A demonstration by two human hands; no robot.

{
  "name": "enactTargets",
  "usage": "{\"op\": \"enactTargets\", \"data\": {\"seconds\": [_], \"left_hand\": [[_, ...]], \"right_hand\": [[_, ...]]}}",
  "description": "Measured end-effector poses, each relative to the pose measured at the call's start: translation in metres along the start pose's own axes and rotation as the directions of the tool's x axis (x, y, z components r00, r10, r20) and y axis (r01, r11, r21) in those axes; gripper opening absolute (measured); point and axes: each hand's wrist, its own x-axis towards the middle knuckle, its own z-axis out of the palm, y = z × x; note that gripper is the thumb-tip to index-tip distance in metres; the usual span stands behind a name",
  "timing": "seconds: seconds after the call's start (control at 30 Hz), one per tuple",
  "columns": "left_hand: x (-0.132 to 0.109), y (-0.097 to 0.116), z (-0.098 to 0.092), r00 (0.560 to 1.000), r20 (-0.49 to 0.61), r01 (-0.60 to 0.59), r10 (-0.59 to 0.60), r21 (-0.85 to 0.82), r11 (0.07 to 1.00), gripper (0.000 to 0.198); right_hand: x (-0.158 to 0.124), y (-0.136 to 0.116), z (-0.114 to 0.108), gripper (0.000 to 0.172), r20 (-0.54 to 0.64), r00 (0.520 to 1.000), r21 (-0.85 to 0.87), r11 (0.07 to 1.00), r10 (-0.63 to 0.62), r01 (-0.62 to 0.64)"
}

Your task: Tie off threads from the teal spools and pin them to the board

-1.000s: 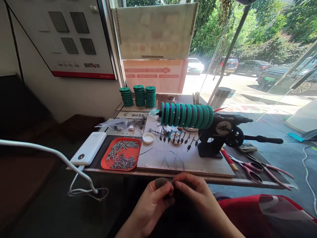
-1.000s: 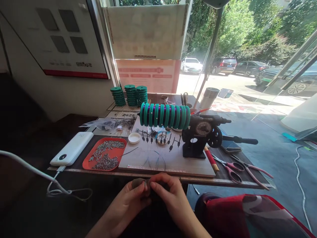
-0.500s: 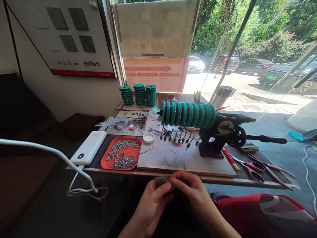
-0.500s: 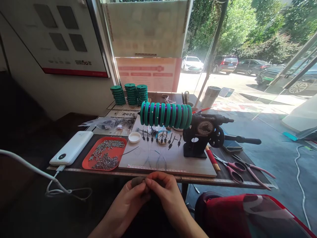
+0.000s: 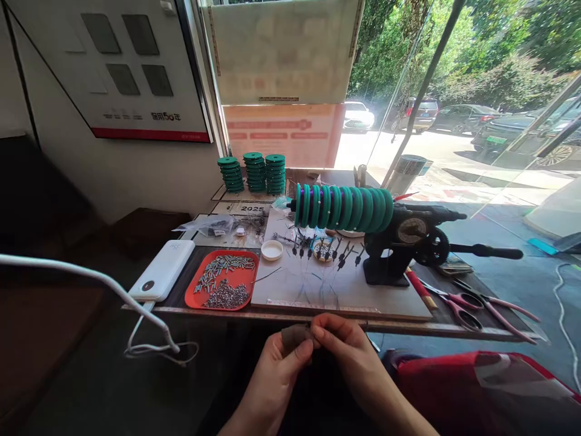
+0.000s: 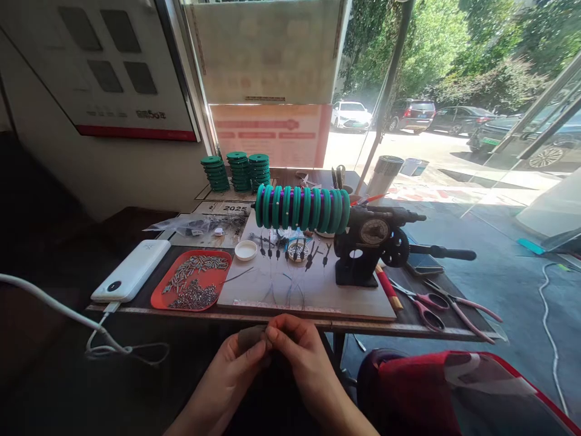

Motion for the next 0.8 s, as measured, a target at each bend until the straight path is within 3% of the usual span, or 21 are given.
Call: {"op": "enactTargets", "data": {"seconds": [0.23,0.5,0.8], "left_hand": [[0.0,0.0,0.0,0.998,0.032,0.051,-0.048,-0.125,0.991,0.006],[0.0,-0.001,-0.002,0.997,-0.027,0.07,-0.073,-0.104,0.992,0.01],[-0.002,-0.001,0.0,0.999,-0.001,0.038,-0.038,-0.026,0.999,0.008]], "right_hand": [[0.002,0.012,-0.007,0.015,0.031,1.0,0.066,0.998,-0.003,0.0],[0.006,0.007,-0.01,0.015,0.165,0.985,0.023,0.998,-0.053,0.05],[0.005,0.013,-0.014,0.016,0.09,0.995,0.043,0.999,-0.035,0.031]]}}
